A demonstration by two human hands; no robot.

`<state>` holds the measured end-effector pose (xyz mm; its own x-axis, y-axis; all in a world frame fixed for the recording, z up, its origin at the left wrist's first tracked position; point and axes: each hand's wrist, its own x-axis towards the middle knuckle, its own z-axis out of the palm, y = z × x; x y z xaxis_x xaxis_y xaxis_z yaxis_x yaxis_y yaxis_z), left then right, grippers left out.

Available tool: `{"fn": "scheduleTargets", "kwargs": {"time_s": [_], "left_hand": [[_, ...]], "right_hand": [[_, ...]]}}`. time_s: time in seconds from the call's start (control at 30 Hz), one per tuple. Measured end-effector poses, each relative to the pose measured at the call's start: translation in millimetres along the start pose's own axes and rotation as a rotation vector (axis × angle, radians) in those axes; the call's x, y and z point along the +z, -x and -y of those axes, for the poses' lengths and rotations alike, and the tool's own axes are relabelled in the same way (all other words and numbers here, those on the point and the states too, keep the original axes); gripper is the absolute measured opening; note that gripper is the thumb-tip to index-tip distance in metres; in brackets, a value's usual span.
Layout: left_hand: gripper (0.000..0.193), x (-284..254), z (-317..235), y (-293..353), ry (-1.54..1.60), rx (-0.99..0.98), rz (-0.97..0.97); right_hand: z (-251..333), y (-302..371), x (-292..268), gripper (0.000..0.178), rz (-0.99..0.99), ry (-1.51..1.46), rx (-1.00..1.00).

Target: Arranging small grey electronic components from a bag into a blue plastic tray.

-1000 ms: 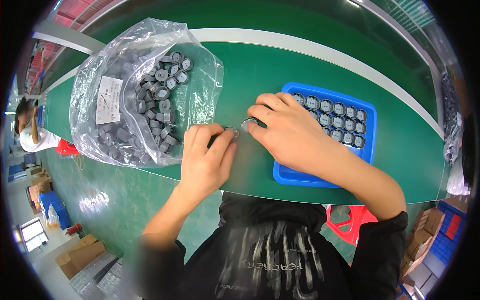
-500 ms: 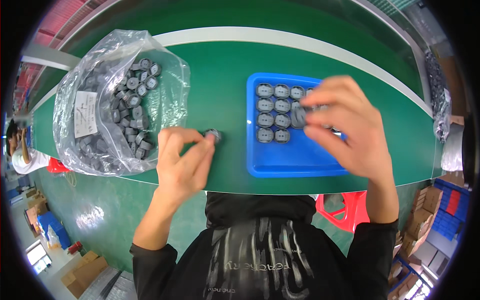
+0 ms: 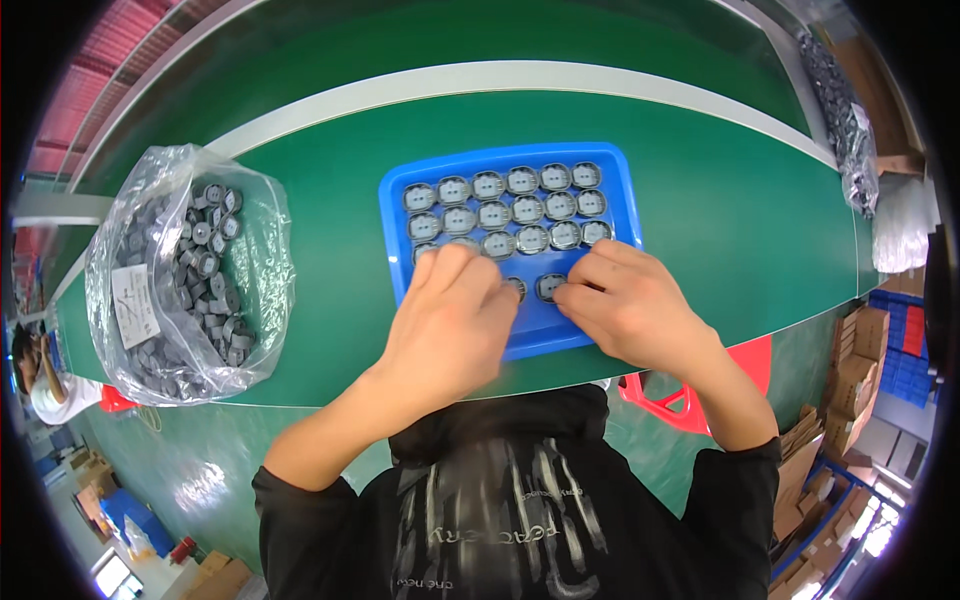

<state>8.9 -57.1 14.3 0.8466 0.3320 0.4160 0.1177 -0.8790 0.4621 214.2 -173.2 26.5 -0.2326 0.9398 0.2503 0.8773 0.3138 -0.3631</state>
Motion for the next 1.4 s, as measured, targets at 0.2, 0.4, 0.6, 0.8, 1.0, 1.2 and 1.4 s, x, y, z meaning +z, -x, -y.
{"fn": "scheduleTargets", "kwargs": {"time_s": [0.2, 0.4, 0.6, 0.8, 1.0, 1.2, 1.4], "left_hand": [[0.025, 5, 3, -1, -0.034, -0.011, -0.04], [0.025, 1, 4, -4, -0.046, -0.051, -0.036], [0.028, -33, 11, 12, -0.029, -0.13, -0.084], [0.02, -120, 87, 66, -0.375, -0.609, -0.286], [0.02, -124, 144, 71, -0.7, -0.525, -0.12], [0.011, -111, 124, 82, -0.629, -0.436, -0.188], [0.007, -115, 94, 112, -0.321, -0.414, -0.113]], "right_hand": [[-5, -10, 1, 0.014, 0.004, 0.037, -0.014], [-7, -19, 2, 0.014, 0.006, 0.031, -0.022], [0, -25, -13, 0.02, 0.015, -0.089, 0.04], [20, -98, -18, 0.024, -0.101, -0.219, -0.125], [53, -259, 86, 0.012, 0.127, -0.334, -0.309], [69, -305, 130, 0.021, 0.182, -0.111, -0.075], [64, -268, 129, 0.022, 0.082, -0.016, -0.268]]}}
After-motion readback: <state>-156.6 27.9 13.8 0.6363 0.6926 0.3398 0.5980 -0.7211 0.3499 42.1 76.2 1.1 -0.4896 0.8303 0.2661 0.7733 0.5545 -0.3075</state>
